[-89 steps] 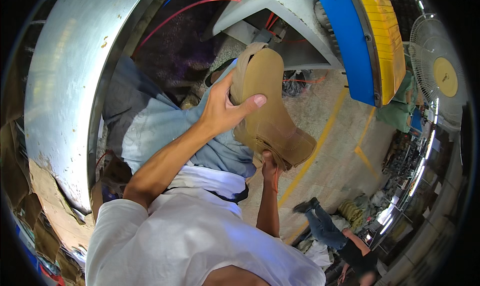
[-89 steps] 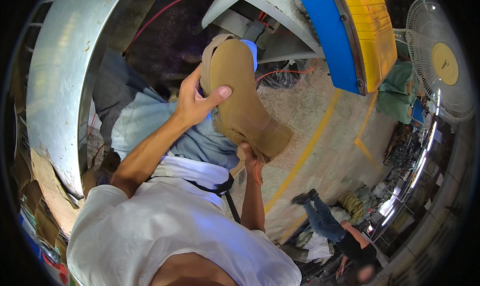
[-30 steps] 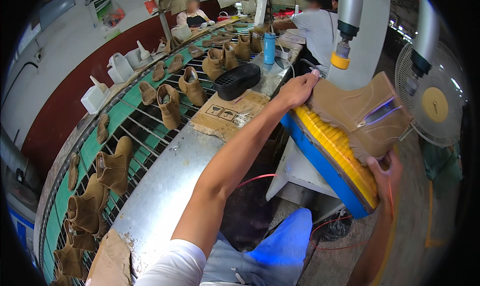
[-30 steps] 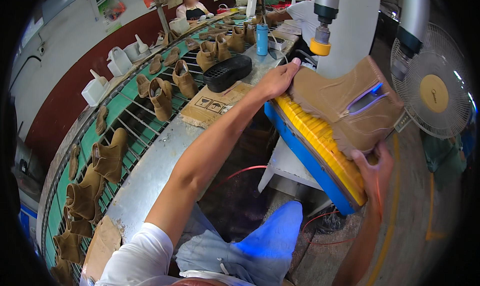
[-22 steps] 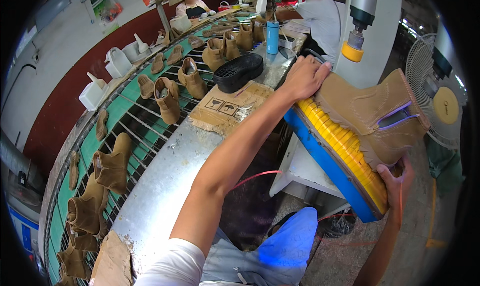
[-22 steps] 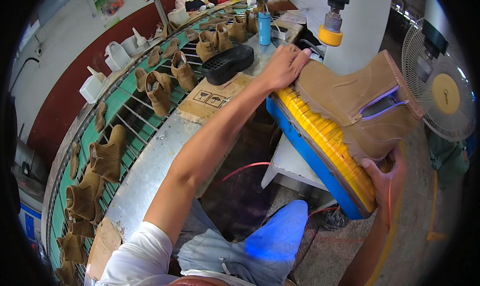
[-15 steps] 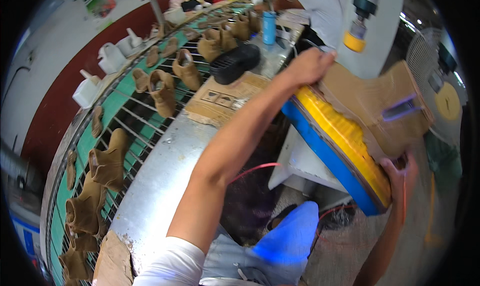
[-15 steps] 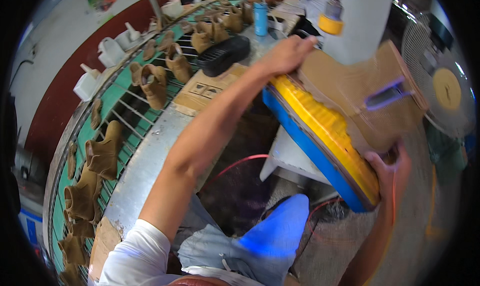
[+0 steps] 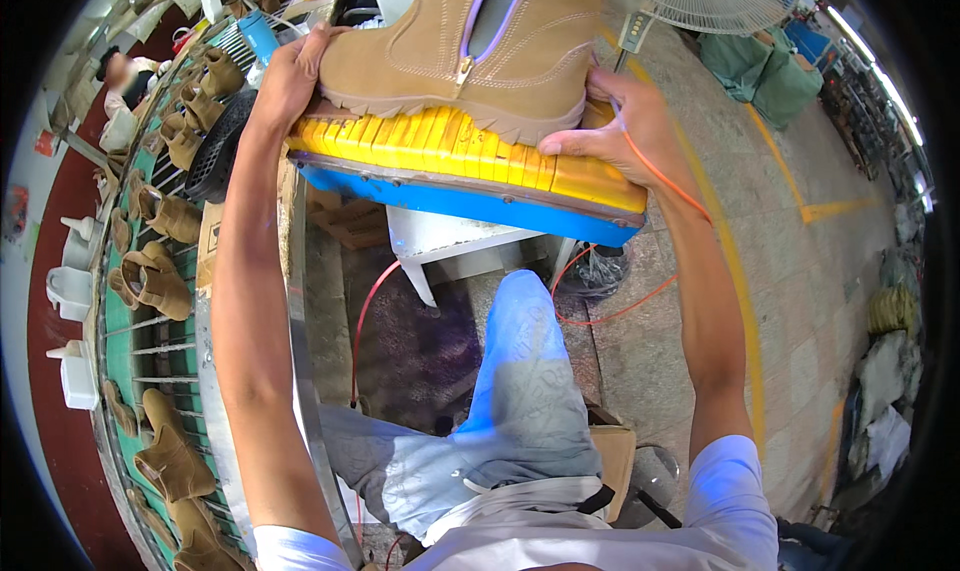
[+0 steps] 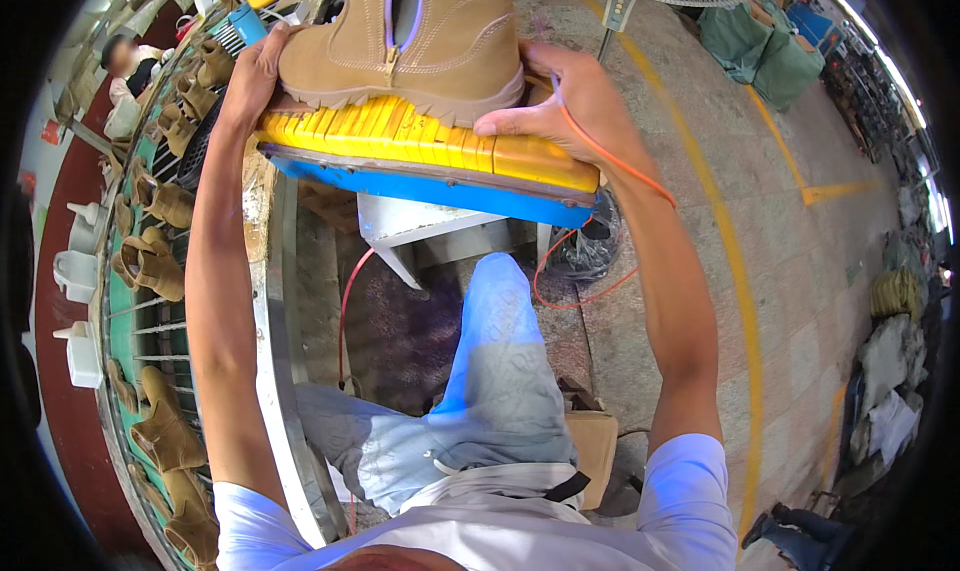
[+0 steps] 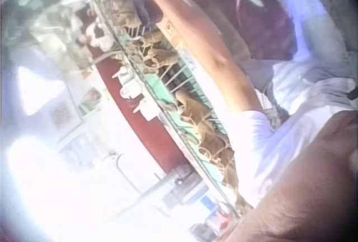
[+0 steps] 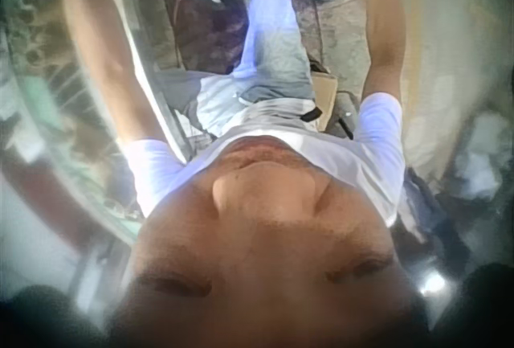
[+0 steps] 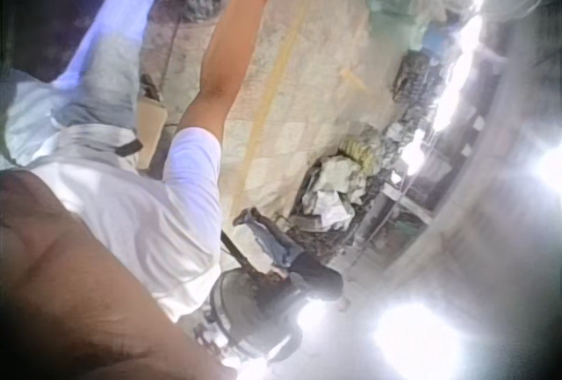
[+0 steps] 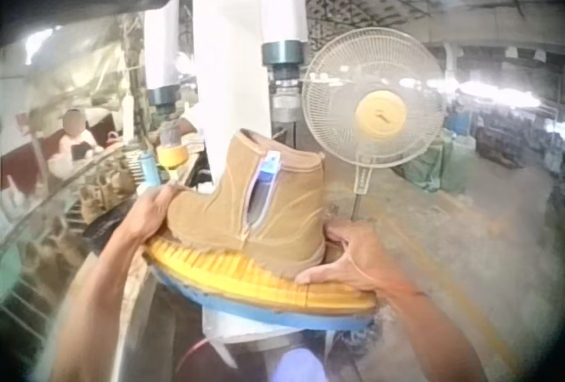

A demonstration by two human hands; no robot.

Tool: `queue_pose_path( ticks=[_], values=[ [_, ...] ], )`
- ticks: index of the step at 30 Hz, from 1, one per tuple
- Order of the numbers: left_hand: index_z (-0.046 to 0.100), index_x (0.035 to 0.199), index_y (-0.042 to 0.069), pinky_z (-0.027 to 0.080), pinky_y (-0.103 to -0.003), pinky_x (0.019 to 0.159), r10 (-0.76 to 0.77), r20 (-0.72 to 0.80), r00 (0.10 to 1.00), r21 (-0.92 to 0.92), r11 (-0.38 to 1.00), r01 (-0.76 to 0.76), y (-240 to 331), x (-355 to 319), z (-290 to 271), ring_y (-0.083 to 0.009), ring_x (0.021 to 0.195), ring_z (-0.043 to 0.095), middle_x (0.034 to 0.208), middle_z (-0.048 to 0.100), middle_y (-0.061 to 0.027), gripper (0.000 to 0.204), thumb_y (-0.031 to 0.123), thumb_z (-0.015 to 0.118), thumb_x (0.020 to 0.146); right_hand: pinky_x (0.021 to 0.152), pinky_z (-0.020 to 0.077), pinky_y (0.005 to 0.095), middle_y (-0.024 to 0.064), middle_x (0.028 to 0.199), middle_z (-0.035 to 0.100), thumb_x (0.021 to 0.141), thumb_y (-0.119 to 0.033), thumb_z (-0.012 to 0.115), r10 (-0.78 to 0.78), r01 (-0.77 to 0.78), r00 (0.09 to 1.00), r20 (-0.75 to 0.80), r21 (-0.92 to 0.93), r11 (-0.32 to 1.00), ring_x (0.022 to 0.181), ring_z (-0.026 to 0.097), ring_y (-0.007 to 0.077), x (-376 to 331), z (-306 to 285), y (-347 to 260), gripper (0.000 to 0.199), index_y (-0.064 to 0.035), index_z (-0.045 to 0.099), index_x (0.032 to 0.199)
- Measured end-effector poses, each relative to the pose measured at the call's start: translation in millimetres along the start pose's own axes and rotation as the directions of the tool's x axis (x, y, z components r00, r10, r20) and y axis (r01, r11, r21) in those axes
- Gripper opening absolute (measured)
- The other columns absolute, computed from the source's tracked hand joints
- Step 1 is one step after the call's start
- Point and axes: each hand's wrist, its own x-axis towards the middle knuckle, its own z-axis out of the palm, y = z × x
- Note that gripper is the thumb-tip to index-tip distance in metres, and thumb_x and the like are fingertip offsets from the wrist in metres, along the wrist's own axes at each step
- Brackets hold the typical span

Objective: The person picks up a boot from a conveyor belt, places it on a yellow stand, and uses a handheld applicator to trace the seam between the upper and the sole.

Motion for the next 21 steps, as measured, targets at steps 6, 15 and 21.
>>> queue_pose_path(
  ticks=[6, 15, 21],
  values=[
    [0.068, 0.130, 0.000, 0.055, -0.029, 0.092, -0.148, 0.049, 0.988, -0.147, 0.977, 0.154, 4.1, -0.6, -5.4, -0.0157, 0.102, 0.069, 0.116, 0.073, -0.0102, 0.056, 0.046, 0.042, 0.112, 0.097, 0.0535, 0.0343, 0.0191, 0.116, 0.074, 0.072, -0.046, 0.091, -0.117, 0.135, 0.986, -0.116, 0.163, 0.977, 0.109, 0.070, 0.0226, 2.1, 14.5, 8.3, 0.077, 0.0025, 0.068, 0.127],
    [0.062, 0.140, 0.004, 0.055, -0.032, 0.100, -0.229, 0.084, 0.970, -0.251, 0.937, 0.243, 7.2, 4.5, -6.7, -0.0190, 0.114, 0.069, 0.130, 0.070, -0.0103, 0.048, 0.039, 0.050, 0.110, 0.096, 0.0536, 0.0363, 0.0198, 0.114, 0.074, 0.076, -0.049, 0.086, -0.119, 0.126, 0.989, -0.092, 0.076, 0.989, 0.106, 0.071, 0.0246, -2.7, 6.0, 10.3, 0.077, 0.0056, 0.068, 0.126],
    [0.056, 0.142, 0.002, 0.058, -0.035, 0.099, -0.217, 0.113, 0.970, -0.304, 0.921, 0.242, -16.0, 5.7, -29.9, -0.0200, 0.112, 0.070, 0.131, 0.068, -0.0113, 0.049, 0.037, 0.054, 0.108, 0.099, 0.0537, 0.0357, 0.0203, 0.118, 0.073, 0.078, -0.042, 0.087, -0.121, 0.127, 0.990, -0.069, 0.084, 0.988, 0.109, 0.070, 0.0241, 0.4, 14.9, 7.2, 0.073, 0.0071, 0.066, 0.128]
  ],
)
